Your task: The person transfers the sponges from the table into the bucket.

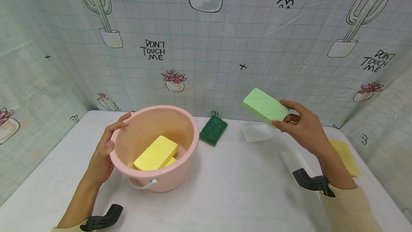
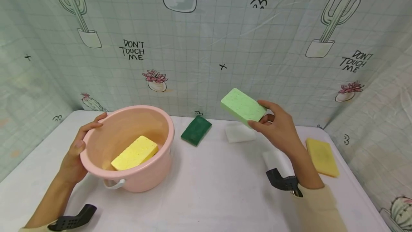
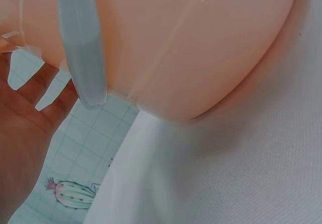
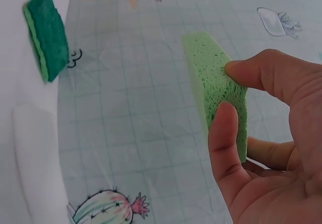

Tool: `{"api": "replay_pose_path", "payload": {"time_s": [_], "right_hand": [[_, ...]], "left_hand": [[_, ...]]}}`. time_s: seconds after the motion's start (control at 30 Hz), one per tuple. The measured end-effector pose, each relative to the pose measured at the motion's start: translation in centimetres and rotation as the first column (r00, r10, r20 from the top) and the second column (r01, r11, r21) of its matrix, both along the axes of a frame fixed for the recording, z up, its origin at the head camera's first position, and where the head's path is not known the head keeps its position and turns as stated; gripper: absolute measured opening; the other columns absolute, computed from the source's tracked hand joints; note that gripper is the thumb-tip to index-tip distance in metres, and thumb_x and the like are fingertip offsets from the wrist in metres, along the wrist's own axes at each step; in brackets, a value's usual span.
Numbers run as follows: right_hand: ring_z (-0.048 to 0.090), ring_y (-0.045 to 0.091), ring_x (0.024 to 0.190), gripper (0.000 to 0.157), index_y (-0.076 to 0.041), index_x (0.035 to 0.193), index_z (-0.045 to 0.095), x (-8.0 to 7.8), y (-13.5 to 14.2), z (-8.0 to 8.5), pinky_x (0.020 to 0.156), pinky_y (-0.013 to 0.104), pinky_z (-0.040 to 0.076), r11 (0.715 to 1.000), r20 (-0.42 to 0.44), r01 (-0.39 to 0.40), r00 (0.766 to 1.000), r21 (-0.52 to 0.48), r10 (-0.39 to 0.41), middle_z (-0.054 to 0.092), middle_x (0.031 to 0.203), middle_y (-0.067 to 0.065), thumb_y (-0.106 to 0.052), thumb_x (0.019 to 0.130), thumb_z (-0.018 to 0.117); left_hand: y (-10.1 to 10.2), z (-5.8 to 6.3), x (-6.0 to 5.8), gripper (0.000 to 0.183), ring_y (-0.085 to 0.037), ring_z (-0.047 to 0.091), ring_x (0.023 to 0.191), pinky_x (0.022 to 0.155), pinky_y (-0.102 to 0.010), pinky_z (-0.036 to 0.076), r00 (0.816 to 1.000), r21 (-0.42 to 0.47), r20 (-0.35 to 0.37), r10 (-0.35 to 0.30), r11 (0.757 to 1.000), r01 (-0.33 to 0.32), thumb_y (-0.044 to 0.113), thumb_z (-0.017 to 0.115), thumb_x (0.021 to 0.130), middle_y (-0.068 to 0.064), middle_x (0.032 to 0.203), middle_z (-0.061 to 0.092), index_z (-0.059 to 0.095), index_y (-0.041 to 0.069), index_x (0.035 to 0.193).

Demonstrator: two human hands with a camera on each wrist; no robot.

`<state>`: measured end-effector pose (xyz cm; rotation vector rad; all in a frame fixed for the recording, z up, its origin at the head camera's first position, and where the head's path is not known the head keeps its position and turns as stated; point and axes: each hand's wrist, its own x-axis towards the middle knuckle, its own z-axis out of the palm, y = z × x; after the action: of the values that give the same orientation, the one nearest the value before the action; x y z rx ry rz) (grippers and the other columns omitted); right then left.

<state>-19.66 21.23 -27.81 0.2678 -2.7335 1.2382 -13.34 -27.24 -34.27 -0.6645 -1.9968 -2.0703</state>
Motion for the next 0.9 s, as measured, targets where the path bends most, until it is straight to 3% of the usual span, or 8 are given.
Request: {"api": "replay_pose_path", "payload": {"time_s": [0.5, 0.9], "right_hand": [[0.057, 0.019, 0.078, 0.063, -0.021, 0.128, 0.043, -0.5, -2.3, 1.4, 0.063, 0.027, 0.051, 0.98, 0.006, -0.149, 0.989, -0.129, 0.151, 0.051, 0.085, 0.013, -0.027, 0.073, 0.073], [0.056, 0.021, 0.076, 0.059, -0.022, 0.126, 0.046, -0.6, -4.6, 2.8, 0.061, 0.027, 0.049, 0.955, -0.021, -0.269, 0.963, -0.125, 0.268, 0.052, 0.083, 0.013, -0.025, 0.074, 0.073]], "left_hand": [[0.1, 0.0, 0.0, 0.044, -0.025, 0.017, 0.129, 0.092, -0.024, 0.037, 1.0, 0.013, 0.023, 0.008, 1.0, -0.008, 0.024, 0.039, 0.089, -0.005, 0.146, 0.013, 0.035, 0.009, 0.13], [0.1, 0.1, 0.1, 0.044, -0.025, 0.018, 0.129, 0.091, -0.025, 0.038, 1.0, 0.002, 0.021, 0.015, 1.0, -0.015, 0.024, 0.038, 0.089, -0.005, 0.146, 0.013, 0.034, 0.008, 0.13]]}}
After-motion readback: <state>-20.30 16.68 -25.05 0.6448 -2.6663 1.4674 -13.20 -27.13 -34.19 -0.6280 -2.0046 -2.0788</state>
